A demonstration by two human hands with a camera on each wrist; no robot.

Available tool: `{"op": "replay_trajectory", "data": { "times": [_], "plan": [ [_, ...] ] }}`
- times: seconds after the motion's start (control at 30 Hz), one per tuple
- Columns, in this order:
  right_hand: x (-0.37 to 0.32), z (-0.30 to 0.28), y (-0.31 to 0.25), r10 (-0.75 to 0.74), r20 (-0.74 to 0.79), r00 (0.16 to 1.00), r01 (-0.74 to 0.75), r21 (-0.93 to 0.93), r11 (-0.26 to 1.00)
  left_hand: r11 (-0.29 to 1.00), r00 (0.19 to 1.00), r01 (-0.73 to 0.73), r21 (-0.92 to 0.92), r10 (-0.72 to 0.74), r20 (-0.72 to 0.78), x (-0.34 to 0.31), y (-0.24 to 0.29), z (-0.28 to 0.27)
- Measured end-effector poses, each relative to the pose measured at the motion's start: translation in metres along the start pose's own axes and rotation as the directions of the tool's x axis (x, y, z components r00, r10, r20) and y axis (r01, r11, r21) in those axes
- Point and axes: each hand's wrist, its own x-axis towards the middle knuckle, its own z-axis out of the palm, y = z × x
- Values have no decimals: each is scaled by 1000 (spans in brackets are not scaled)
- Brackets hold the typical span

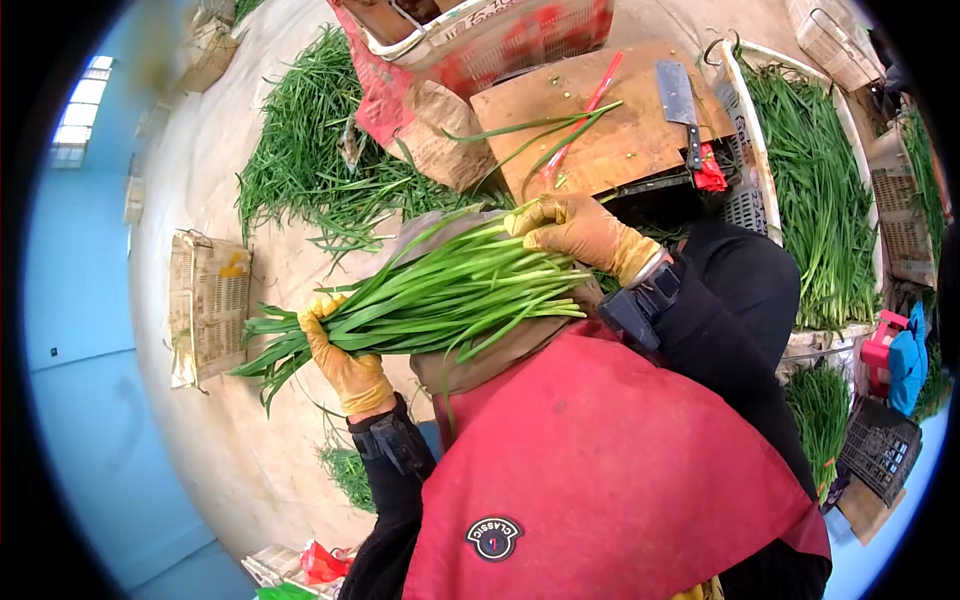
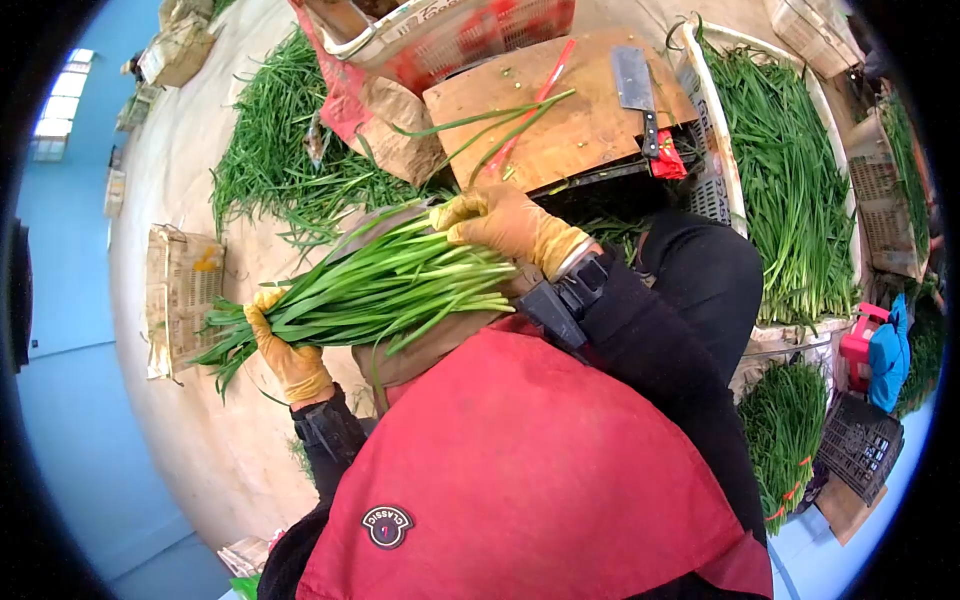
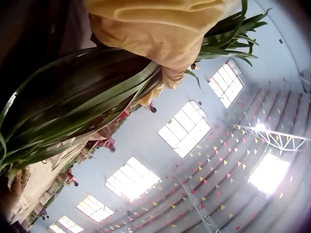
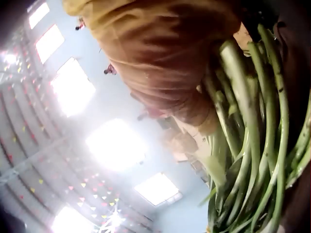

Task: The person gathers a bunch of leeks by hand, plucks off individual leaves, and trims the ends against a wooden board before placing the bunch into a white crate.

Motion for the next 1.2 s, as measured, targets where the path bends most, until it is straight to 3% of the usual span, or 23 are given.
{"op": "replay_trajectory", "data": {
  "times": [0.03, 0.13, 0.17, 0.3, 0.37, 0.47, 0.5, 0.57, 0.6, 0.63, 0.67, 0.73, 0.8, 0.83, 0.93, 1.0, 1.03, 1.07, 1.13, 1.2],
  "plan": [
    [2, 1, 1, 43, -26, 999, -40, 110, 993, 1000, 1000, -5, 0, 5, 2, -1, 1, 1],
    [-1, 2, -3, 57, -76, 996, -63, -88, 994, 1000, 1000, -7, -7, 7, -13, -2, 0, 6],
    [0, 0, 4, 55, -48, 997, -55, 0, 998, 1000, 999, -5, -9, 5, -31, -3, 0, 8],
    [8, -8, 33, -40, -47, 998, 42, 42, 998, 996, 989, -53, 76, 63, -135, -4, -3, 13],
    [5, -2, 32, -116, -101, 988, 120, 40, 992, 995, 995, -49, 90, 57, -87, -5, -3, 19],
    [-2, -1, 27, -207, -264, 942, 162, -182, 970, 996, 999, -38, 76, 37, 15, -3, -2, 13],
    [-7, -4, 23, 86, -328, 941, -58, 92, 994, 997, 998, -35, 66, 31, 57, -2, -1, 10],
    [-11, -34, 53, 63, -472, 879, -94, -42, 995, 992, 998, -57, 109, 56, 11, -5, -2, 14],
    [-13, -54, 88, 147, -421, 895, -152, 20, 988, 989, 998, -64, 132, 67, -13, -6, -2, 15],
    [-21, -66, 98, 261, -445, 857, -400, -256, 880, 990, 998, -46, 134, 41, 43, -5, -1, 13],
    [-36, -71, 81, 97, -292, 952, -297, -795, 529, 993, 999, -34, 111, 34, 4, -5, -1, 13],
    [-45, -81, 88, -13, -217, 976, -182, -851, 492, 997, 997, -14, 70, 19, -79, -7, -1, 17],
    [-58, -60, 47, -211, -447, 869, -71, -535, 842, 1000, 1000, 24, -1, -24, 2, -6, 1, 15],
    [-52, -58, 41, -291, -418, 861, 66, -475, 877, 1000, 1000, 14, 8, -14, -3, -7, 1, 20],
    [-44, -16, -20, -435, -259, 862, 248, -532, 809, 996, 999, -31, 88, 35, -40, -9, -1, 36],
    [-34, -2, -23, -361, -56, 931, 190, -770, 610, 984, 995, -65, 165, 75, -60, -14, -4, 44],
    [-26, 5, -23, -389, -19, 921, 239, -759, 605, 975, 993, -84, 206, 99, -62, -17, -5, 48],
    [-21, 10, -20, -333, -32, 942, 186, -777, 601, 962, 990, -105, 251, 125, -63, -19, -5, 52],
    [-10, 16, -6, -402, -120, 908, 143, -813, 565, 957, 995, -98, 272, 100, 6, -22, -3, 59],
    [-9, 15, -2, -402, -159, 902, 157, -746, 647, 949, 995, -95, 300, 94, 20, -26, -4, 66]
  ]
}}
